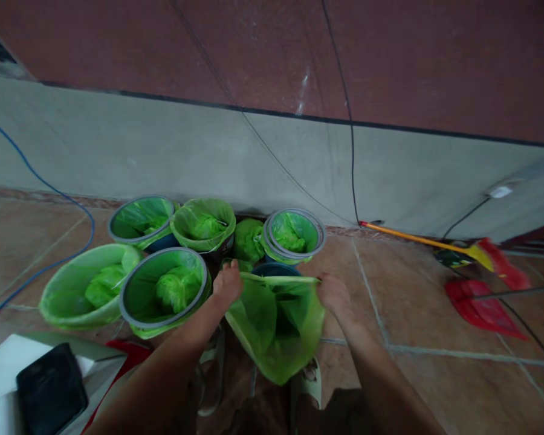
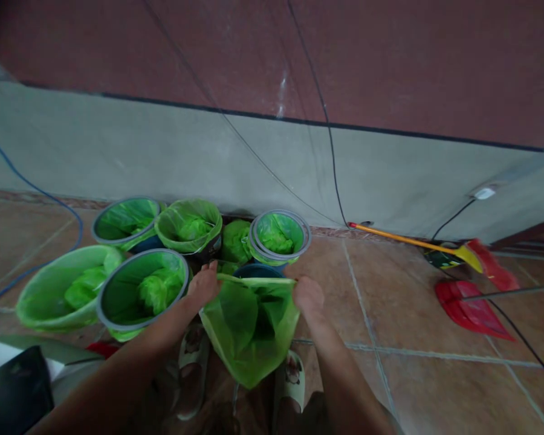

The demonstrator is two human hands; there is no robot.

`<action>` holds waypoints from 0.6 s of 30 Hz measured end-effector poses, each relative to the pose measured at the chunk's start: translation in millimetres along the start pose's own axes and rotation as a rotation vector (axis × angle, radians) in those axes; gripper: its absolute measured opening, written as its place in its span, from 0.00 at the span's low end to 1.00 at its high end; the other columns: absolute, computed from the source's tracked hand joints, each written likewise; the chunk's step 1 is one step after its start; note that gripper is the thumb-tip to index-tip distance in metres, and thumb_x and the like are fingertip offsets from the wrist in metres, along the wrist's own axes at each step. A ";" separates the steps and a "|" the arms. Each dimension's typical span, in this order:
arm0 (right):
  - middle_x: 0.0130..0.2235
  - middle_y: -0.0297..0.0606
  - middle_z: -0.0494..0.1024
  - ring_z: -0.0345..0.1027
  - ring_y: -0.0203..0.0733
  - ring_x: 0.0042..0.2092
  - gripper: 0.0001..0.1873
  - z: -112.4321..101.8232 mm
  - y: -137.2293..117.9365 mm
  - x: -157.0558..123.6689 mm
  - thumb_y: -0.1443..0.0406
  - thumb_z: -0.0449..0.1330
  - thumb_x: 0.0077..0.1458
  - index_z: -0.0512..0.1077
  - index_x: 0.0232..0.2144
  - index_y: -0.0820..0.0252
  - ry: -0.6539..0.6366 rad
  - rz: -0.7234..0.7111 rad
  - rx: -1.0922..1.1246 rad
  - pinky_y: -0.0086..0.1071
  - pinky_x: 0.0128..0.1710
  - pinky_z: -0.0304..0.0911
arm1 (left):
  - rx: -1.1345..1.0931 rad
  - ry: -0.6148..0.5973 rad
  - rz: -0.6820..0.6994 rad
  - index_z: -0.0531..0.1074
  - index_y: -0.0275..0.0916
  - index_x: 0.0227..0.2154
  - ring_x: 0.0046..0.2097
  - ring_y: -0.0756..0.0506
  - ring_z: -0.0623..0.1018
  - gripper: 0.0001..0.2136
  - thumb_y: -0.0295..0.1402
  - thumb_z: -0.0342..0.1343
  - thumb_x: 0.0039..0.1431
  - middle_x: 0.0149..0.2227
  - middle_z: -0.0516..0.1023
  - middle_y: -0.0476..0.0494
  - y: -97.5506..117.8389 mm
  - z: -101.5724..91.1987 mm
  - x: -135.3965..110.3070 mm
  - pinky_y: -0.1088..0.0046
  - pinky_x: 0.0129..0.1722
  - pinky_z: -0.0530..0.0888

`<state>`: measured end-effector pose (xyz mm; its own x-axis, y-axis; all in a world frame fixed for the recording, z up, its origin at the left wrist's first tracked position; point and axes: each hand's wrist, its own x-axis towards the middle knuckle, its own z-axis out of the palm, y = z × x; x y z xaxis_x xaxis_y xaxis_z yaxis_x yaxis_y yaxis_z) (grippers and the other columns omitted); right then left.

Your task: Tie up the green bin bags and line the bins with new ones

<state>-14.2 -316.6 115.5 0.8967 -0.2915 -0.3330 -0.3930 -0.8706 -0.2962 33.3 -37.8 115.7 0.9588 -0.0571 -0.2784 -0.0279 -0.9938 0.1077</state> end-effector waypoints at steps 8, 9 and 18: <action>0.41 0.58 0.77 0.72 0.59 0.45 0.15 3.5 -15.1 -14.3 0.72 0.52 0.54 0.77 0.39 0.67 -0.010 0.087 -0.140 0.42 0.39 0.64 | 0.047 0.016 0.095 0.72 0.37 0.46 0.50 0.35 0.75 0.14 0.30 0.47 0.59 0.47 0.75 0.34 4.8 6.3 -5.4 0.56 0.49 0.69; 0.43 0.58 0.76 0.71 0.59 0.47 0.15 5.2 -18.7 -15.6 0.72 0.54 0.53 0.76 0.42 0.67 0.000 0.066 -0.145 0.43 0.41 0.64 | 0.039 0.019 0.122 0.74 0.38 0.42 0.50 0.36 0.75 0.13 0.30 0.46 0.60 0.45 0.76 0.36 5.3 5.9 -4.6 0.55 0.50 0.69; 0.44 0.45 0.78 0.70 0.46 0.47 0.13 42.3 -13.0 4.3 0.64 0.53 0.58 0.76 0.41 0.58 -0.029 -0.224 0.026 0.36 0.49 0.59 | -0.391 -0.132 0.098 0.78 0.38 0.29 0.37 0.46 0.77 0.11 0.31 0.49 0.58 0.28 0.77 0.46 8.9 12.4 14.3 0.74 0.37 0.68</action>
<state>-13.8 -289.8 80.0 0.9561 -0.0806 -0.2818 -0.1904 -0.9017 -0.3882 43.2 -48.6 100.9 0.9116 -0.1864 -0.3663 0.0172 -0.8733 0.4869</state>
